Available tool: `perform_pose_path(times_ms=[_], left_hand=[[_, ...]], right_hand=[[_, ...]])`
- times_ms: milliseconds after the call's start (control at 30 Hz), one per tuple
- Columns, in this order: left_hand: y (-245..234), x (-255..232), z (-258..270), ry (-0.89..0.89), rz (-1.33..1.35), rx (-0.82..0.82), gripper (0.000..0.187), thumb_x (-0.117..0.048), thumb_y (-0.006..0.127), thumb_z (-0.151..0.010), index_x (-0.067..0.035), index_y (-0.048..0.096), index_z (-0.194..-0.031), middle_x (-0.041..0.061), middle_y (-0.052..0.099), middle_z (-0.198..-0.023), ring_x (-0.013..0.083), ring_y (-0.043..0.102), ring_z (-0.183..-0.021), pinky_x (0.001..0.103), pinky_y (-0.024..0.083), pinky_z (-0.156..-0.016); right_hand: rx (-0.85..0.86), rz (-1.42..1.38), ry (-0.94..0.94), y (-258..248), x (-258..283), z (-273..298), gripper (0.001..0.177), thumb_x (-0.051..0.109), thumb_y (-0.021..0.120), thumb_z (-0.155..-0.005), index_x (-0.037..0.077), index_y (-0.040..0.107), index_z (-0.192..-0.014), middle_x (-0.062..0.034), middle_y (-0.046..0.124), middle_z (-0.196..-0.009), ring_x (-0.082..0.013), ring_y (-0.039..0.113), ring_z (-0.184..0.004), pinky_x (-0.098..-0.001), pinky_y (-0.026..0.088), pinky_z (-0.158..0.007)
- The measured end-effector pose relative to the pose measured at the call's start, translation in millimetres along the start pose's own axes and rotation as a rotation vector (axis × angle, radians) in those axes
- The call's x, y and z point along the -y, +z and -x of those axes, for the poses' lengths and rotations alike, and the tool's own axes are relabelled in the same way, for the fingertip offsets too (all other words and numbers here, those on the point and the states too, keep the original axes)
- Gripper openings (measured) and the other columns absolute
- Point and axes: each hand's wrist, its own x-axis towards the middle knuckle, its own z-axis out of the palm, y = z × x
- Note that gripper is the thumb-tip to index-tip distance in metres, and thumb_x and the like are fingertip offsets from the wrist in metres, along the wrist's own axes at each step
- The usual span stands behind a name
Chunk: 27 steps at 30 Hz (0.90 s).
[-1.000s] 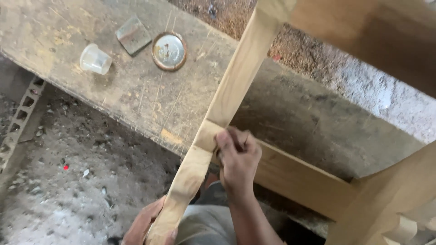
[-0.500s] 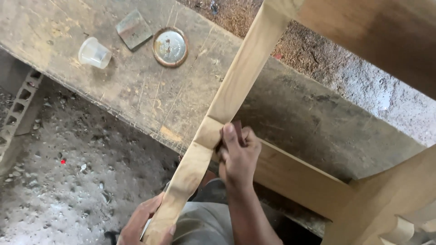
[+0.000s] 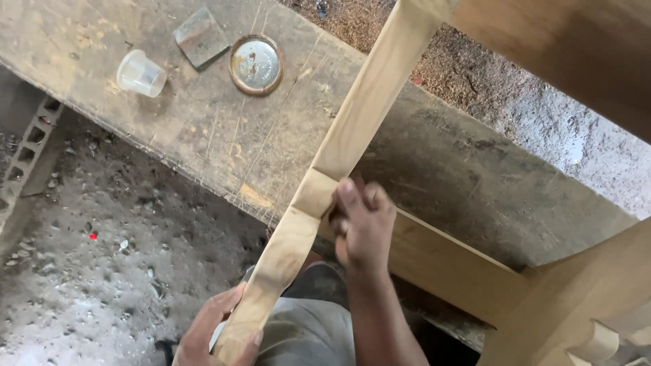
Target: Sanding the surfaces and edges of a wooden furniture frame using a piece of sandpaper.
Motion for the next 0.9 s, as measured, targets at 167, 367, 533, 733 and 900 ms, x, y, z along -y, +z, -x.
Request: perform_pose_path(times_ms=[167, 367, 533, 733, 900], left_hand=[[1.3, 5.3, 1.1, 0.037, -0.026, 0.019, 0.059, -0.036, 0.078, -0.069, -0.017, 0.074, -0.125, -0.001, 0.077, -0.129, 0.0106, 0.075, -0.117, 0.026, 0.061, -0.086], [-5.9, 14.6, -1.8, 0.074, 0.008, 0.130, 0.063, -0.032, 0.080, -0.074, -0.017, 0.067, -0.134, 0.001, 0.073, -0.136, 0.0135, 0.072, -0.121, 0.028, 0.058, -0.094], [-1.9, 30.6, -2.9, 0.098, 0.025, 0.139, 0.066, -0.030, 0.081, -0.072, -0.016, 0.067, -0.135, 0.002, 0.072, -0.138, 0.0129, 0.069, -0.126, 0.028, 0.058, -0.093], [-4.7, 27.0, -1.9, 0.157, 0.026, 0.160, 0.064, -0.032, 0.079, -0.076, -0.011, 0.065, -0.135, 0.008, 0.070, -0.138, 0.0193, 0.068, -0.128, 0.032, 0.055, -0.099], [-1.4, 8.4, -2.0, -0.006, 0.033, 0.104, 0.063, -0.030, 0.080, -0.070, -0.015, 0.070, -0.131, 0.003, 0.073, -0.135, 0.0145, 0.070, -0.125, 0.030, 0.062, -0.092]], right_hand=[[0.067, -0.137, -0.020, 4.9, -0.3, 14.3, 0.050, 0.013, 0.068, -0.097, 0.019, 0.030, -0.065, 0.0044, 0.033, -0.053, -0.0057, 0.031, -0.038, -0.0247, 0.021, -0.036], [-0.034, -0.154, -0.009, 13.8, 3.9, 4.3, 0.045, 0.014, 0.071, -0.095, 0.018, 0.036, -0.068, -0.0005, 0.048, -0.056, -0.0067, 0.035, -0.037, -0.0261, 0.025, -0.034], [0.006, -0.108, 0.018, 2.4, 3.1, -0.6, 0.041, 0.016, 0.073, -0.094, 0.017, 0.042, -0.068, -0.0078, 0.060, -0.066, -0.0067, 0.039, -0.039, -0.0231, 0.027, -0.034], [0.059, -0.067, -0.040, 6.7, 7.2, 10.7, 0.049, 0.014, 0.070, -0.096, 0.019, 0.031, -0.066, -0.0023, 0.047, -0.054, -0.0078, 0.035, -0.036, -0.0266, 0.022, -0.031], [-0.016, 0.012, 0.167, -41.7, -12.2, 6.7, 0.017, 0.002, 0.073, -0.088, 0.007, 0.058, -0.083, -0.0032, 0.051, -0.066, -0.0071, 0.037, -0.045, -0.0235, 0.025, -0.034]])
